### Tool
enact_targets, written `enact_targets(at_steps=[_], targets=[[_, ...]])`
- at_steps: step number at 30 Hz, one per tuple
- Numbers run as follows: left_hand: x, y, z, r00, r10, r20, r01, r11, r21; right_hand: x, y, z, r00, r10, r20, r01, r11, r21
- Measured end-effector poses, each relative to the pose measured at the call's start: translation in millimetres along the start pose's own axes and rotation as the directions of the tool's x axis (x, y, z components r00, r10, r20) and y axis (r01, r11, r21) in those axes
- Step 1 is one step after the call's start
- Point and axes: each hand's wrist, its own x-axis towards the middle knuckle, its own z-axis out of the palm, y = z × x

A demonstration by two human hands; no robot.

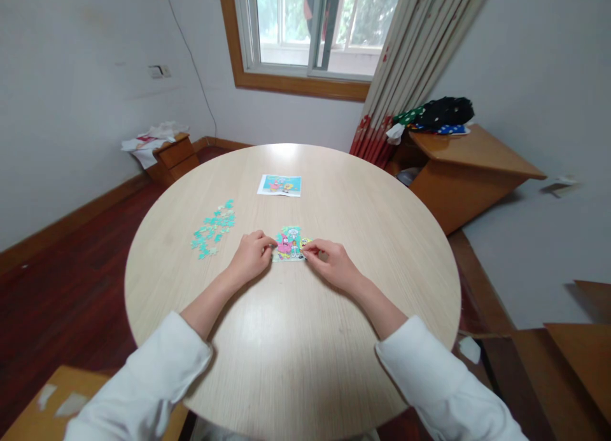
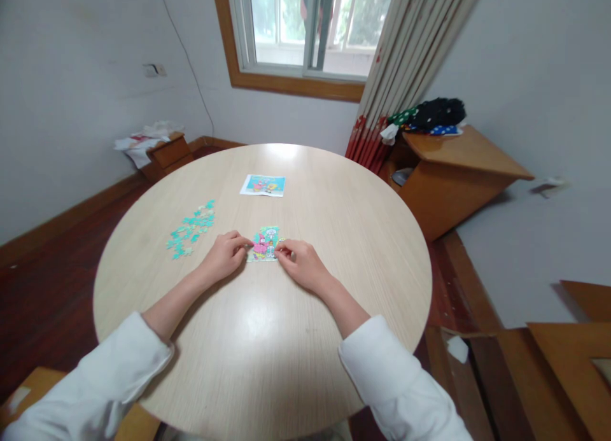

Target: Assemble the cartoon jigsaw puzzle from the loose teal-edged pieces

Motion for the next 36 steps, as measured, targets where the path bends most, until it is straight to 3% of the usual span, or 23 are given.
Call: enact_targets(at_steps=[5, 10, 15, 18, 20, 24, 29, 36], targets=[[1.1, -1.4, -0.1, 0.994, -0.066, -0.087, 0.056, 0.992, -0.117, 2.3, 2.2, -3.5, 0.996, 0.014, -0.091, -0.021, 0.997, -0.072], [4.0, -10.6, 1.1, 0.975, -0.172, -0.143, 0.148, 0.975, -0.164, 6.1, 24.5, -18.1, 0.968, 0.065, -0.244, -0.123, 0.965, -0.232], [4.4, -17.7, 1.0, 0.96, -0.176, -0.22, 0.147, 0.979, -0.141, 4.6, 41.6, -29.2, 0.949, 0.204, -0.24, -0.3, 0.817, -0.492], [4.7, -19.7, 0.9, 0.952, -0.14, -0.271, 0.112, 0.987, -0.116, 3.4, 40.2, -28.4, 0.939, 0.287, -0.189, -0.342, 0.73, -0.592], [4.5, -19.7, 1.9, 0.965, -0.126, -0.232, 0.11, 0.991, -0.082, 3.3, 38.3, -25.8, 0.929, 0.335, -0.157, -0.356, 0.695, -0.625], [1.4, -12.7, 4.6, 0.995, -0.096, -0.008, 0.096, 0.995, 0.024, 4.1, 35.1, -19.8, 0.881, 0.472, -0.036, -0.383, 0.665, -0.641], [-4.9, 6.1, 4.8, 0.971, -0.011, 0.24, -0.028, 0.987, 0.157, 4.4, 23.3, -14.2, 0.854, 0.514, 0.079, -0.341, 0.669, -0.661], [-7.6, 17.0, 7.8, 0.954, -0.04, 0.296, -0.048, 0.957, 0.285, 4.6, 11.3, -7.1, 0.86, 0.49, 0.14, -0.246, 0.64, -0.727]])
